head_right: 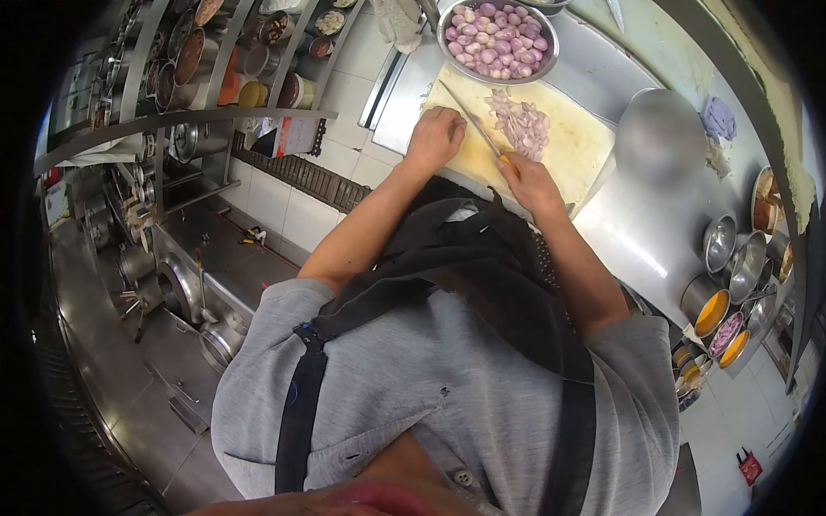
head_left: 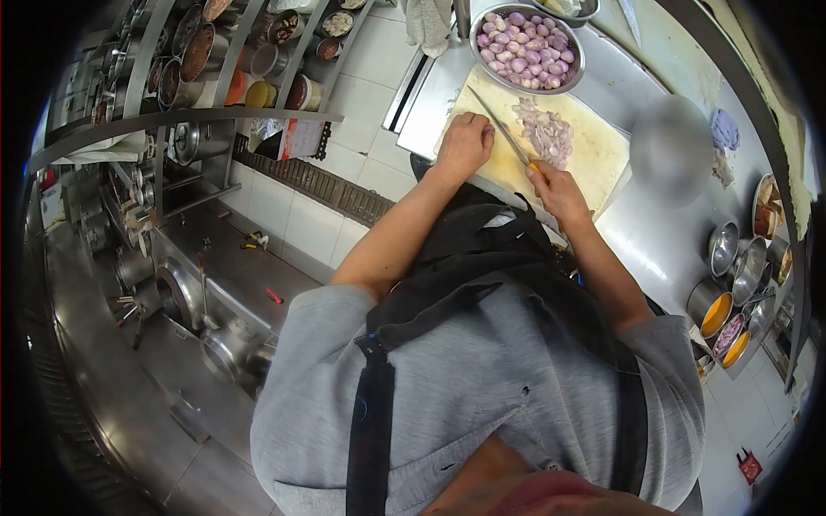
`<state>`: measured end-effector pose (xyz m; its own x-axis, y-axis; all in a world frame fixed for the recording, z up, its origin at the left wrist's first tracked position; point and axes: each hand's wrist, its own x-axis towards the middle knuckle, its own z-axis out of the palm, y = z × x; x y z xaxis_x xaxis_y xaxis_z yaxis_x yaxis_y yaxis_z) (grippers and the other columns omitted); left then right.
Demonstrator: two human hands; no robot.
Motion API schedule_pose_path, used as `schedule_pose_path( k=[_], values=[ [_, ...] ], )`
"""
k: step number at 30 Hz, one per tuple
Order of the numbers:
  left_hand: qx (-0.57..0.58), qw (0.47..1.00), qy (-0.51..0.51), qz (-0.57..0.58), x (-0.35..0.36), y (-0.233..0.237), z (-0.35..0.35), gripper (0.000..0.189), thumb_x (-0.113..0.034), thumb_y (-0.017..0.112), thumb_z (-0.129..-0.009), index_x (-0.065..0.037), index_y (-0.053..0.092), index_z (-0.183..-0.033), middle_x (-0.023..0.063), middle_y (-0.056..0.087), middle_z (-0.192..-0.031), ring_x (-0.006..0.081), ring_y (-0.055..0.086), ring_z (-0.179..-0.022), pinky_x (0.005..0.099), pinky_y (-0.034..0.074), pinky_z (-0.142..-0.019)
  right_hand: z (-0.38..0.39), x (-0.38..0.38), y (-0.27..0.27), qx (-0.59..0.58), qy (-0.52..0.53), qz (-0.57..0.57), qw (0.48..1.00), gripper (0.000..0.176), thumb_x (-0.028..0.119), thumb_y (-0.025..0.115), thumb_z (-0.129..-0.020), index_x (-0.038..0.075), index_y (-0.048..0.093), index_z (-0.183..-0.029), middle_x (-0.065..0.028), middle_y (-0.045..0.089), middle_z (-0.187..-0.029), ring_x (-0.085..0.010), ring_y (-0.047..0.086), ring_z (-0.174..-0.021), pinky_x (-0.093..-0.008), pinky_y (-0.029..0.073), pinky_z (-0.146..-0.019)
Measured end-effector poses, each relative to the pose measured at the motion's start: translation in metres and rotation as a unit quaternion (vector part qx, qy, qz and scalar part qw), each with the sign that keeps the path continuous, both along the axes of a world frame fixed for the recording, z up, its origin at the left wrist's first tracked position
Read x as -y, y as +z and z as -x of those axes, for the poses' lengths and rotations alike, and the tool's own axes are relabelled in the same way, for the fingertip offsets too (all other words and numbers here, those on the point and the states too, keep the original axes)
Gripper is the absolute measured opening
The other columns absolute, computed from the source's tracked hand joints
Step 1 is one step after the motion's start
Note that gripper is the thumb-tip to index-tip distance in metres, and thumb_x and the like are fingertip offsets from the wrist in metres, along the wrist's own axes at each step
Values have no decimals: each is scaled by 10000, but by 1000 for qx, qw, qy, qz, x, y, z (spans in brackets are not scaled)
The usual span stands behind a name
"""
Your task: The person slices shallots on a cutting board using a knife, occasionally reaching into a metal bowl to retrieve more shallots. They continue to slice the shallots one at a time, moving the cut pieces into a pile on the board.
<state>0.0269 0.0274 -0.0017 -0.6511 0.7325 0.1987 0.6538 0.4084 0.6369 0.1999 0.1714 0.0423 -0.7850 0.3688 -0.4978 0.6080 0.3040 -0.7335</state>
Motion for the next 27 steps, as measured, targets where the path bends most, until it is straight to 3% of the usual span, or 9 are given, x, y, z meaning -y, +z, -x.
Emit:
schedule_pose_path(
  k=[2, 9, 12, 17, 21, 27],
  values=[
    [7, 1000, 1, 11, 0, 6, 0, 149, -107, 656, -808, -14, 632, -923, 177, 653, -875, 371, 621, -854, 450, 507, -770, 2, 1, 3, -48, 30, -44, 997, 360, 335, 565, -956, 27, 649, -1124, -250, 661, -905, -416, 639, -869, -453, 495, -766],
    [27, 999, -25, 5, 4, 1, 5, 129, -59, 648, -786, -29, 644, -912, 166, 660, -876, 372, 616, -865, 450, 505, -786, 24, 4, -3, -31, 60, -36, 997, 344, 333, 561, -958, 45, 653, -1121, -245, 665, -905, -423, 636, -863, -460, 496, -760],
    [25, 999, -27, 14, 5, 3, 6, 122, -52, 648, -784, -30, 646, -904, 163, 661, -875, 369, 616, -869, 449, 505, -786, 33, 8, -14, -115, 54, -89, 988, 341, 332, 560, -958, 44, 657, -1114, -246, 665, -892, -428, 635, -858, -466, 496, -756],
    [31, 999, -24, 11, 6, 6, 5, 121, -51, 648, -783, -26, 645, -902, 164, 660, -870, 369, 616, -868, 449, 505, -781, 22, 3, 8, -28, 53, -29, 998, 345, 338, 562, -954, 42, 663, -1099, -253, 660, -911, -431, 630, -880, -476, 491, -768],
    [29, 999, -28, 1, 2, 9, 6, 90, -51, 611, -789, -5, 627, -865, 186, 647, -856, 373, 608, -856, 457, 501, -788, 37, 5, -10, -91, 68, -68, 991, 347, 341, 569, -950, 41, 662, -1099, -250, 660, -887, -424, 634, -868, -476, 491, -757],
    [36, 999, -28, 5, 6, 8, 7, 79, -50, 618, -783, -2, 630, -845, 179, 654, -840, 374, 608, -838, 461, 501, -777, 33, 3, -1, -37, 56, -35, 997, 347, 341, 559, -955, 41, 658, -1100, -238, 660, -917, -419, 633, -881, -472, 488, -766]
  ],
)
